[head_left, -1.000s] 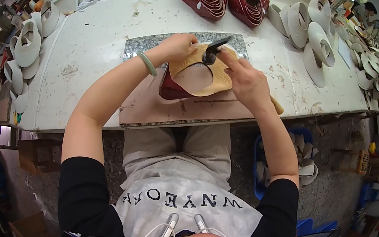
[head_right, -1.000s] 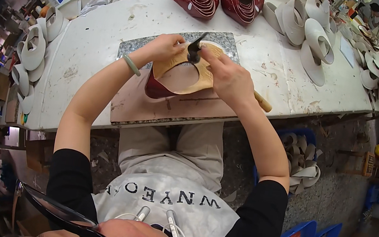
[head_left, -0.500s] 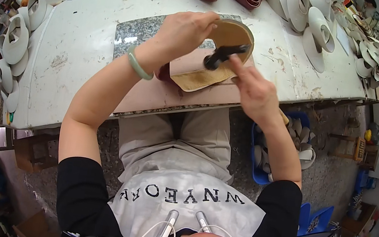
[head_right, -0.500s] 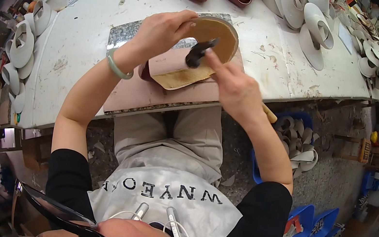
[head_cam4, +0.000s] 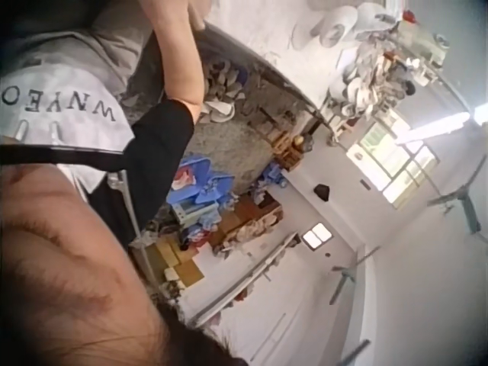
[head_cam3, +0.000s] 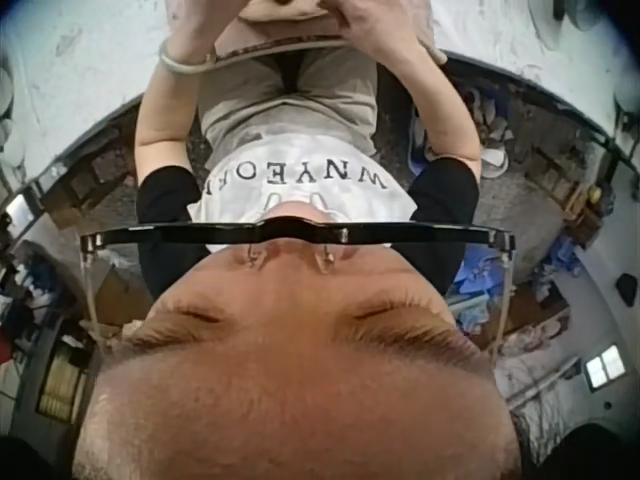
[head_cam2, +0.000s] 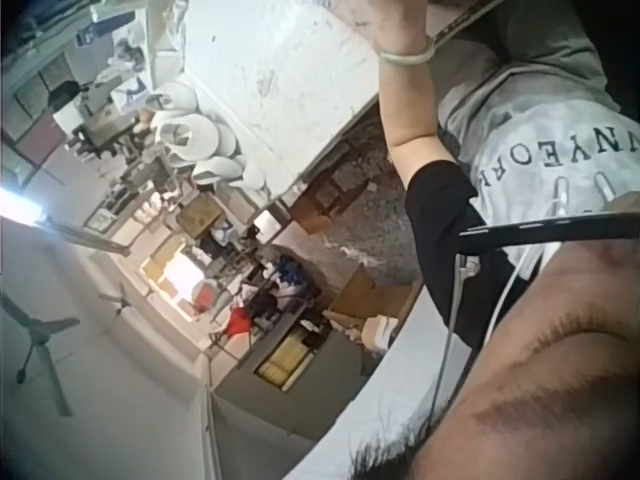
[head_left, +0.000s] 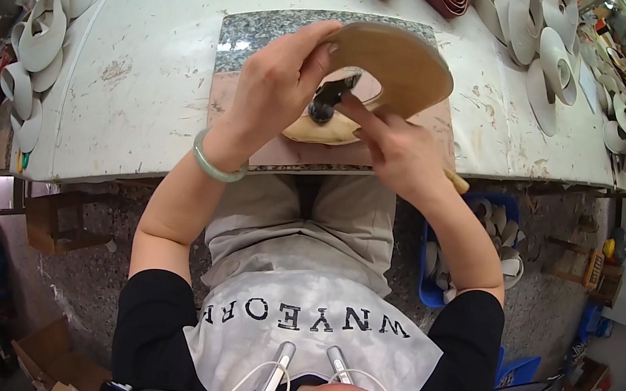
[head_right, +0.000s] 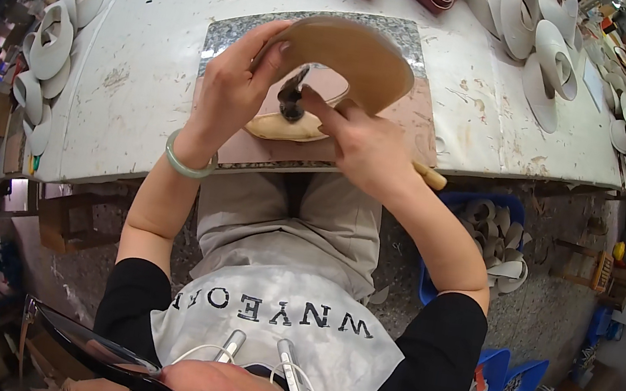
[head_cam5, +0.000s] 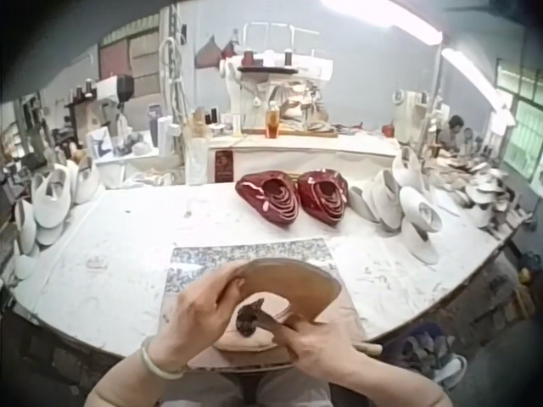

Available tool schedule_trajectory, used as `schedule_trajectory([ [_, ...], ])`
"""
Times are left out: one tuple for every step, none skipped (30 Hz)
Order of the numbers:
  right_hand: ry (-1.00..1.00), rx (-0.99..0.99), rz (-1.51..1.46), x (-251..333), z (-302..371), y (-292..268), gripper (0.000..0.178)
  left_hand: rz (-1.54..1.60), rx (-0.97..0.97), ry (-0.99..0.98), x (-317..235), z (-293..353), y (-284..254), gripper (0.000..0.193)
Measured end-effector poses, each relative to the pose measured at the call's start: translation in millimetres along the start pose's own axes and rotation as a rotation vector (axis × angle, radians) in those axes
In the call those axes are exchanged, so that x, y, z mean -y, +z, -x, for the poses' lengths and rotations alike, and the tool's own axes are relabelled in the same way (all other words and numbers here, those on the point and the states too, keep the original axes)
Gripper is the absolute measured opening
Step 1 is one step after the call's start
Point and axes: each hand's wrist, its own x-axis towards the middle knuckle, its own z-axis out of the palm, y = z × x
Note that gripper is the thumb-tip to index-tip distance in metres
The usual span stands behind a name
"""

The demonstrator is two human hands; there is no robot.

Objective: The person fits and presses lining inserts into shoe uppers by hand, then secures them by tapping along the edges with a hammer.

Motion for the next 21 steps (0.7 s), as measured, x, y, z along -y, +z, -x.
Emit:
schedule_trajectory([
  [-0.009, 0.001, -0.001, 1.1, -3.6, -1.7, 0.056, -0.007, -0.006, -0.002, -0.7, 2.7, -2.9, 0.025],
  [-0.022, -0.078, -0.005, 3.5, -7.8, -6.2, 0.056, -0.016, -0.03, 0.0, -2.2, 6.7, -5.9, 0.025],
  [-0.035, -0.155, -0.013, 7.7, -10.9, -9.3, 0.056, -0.027, -0.052, -0.001, -2.0, 11.4, -8.8, 0.025],
  [0.063, -0.077, -0.047, 17.1, -10.5, -10.0, 0.055, -0.035, -0.056, -0.007, 1.4, 14.3, -11.2, 0.025],
  [0.053, -0.073, -0.053, 18.2, -13.1, -4.3, 0.055, -0.026, -0.121, 0.005, 6.1, 17.2, -13.5, 0.026],
  [0.037, -0.002, -0.033, 16.7, -15.5, 2.2, 0.054, -0.014, -0.186, 0.021, 9.5, 18.8, -14.1, 0.027],
  [0.021, 0.069, -0.014, 17.0, -18.5, 5.8, 0.053, -0.021, -0.191, 0.019, 8.7, 22.3, -15.7, 0.027],
  [0.012, 0.071, -0.016, 18.6, -20.0, 4.7, 0.053, -0.041, -0.224, -0.005, 5.3, 28.0, -18.1, 0.027],
  [-0.015, 0.021, -0.051, 25.7, -23.5, 0.1, 0.055, -0.065, -0.256, -0.03, 3.2, 34.1, -22.4, 0.027],
  [-0.041, -0.028, -0.088, 30.9, -26.8, -1.3, 0.057, -0.076, -0.259, -0.034, 3.9, 39.4, -27.0, 0.027],
  [-0.051, -0.026, -0.095, 32.4, -29.3, 5.0, 0.057, -0.077, -0.313, -0.067, 6.1, 45.5, -32.5, 0.027],
  [-0.078, 0.049, -0.1, 32.2, -27.9, 12.3, 0.058, -0.073, -0.367, -0.103, 6.0, 53.7, -36.1, 0.027],
  [-0.113, 0.12, -0.103, 31.6, -31.0, 16.8, 0.058, -0.083, -0.376, -0.104, 10.6, 63.9, -40.3, 0.027],
  [-0.13, 0.083, -0.079, 32.5, -32.7, 13.1, 0.058, -0.098, -0.379, -0.118, 16.5, 77.4, -44.6, 0.027],
  [-0.14, 0.086, -0.083, 36.7, -35.5, 11.1, 0.058, -0.111, -0.379, -0.134, 18.5, 88.5, -49.4, 0.028],
  [-0.132, 0.018, -0.127, 40.8, -38.5, 9.3, 0.057, -0.139, -0.4, -0.145, 18.8, 98.6, -52.7, 0.03],
  [-0.123, -0.048, -0.171, 43.7, -40.8, 9.7, 0.055, -0.147, -0.404, -0.15, 20.3, 106.1, -56.6, 0.03],
  [-0.132, -0.042, -0.175, 44.3, -40.5, 12.3, 0.055, -0.124, -0.433, -0.224, 20.9, 113.8, -59.7, 0.032],
  [-0.166, 0.022, -0.161, 43.9, -39.5, 16.6, 0.057, -0.1, -0.462, -0.297, 20.1, 122.3, -61.7, 0.034],
  [-0.199, 0.085, -0.147, 44.1, -39.1, 19.2, 0.059, -0.09, -0.465, -0.415, 15.4, 134.2, -62.5, 0.037],
  [-0.216, 0.087, -0.15, 43.2, -43.6, 21.2, 0.059, -0.101, -0.479, -0.416, 17.7, 144.4, -59.6, 0.037],
])
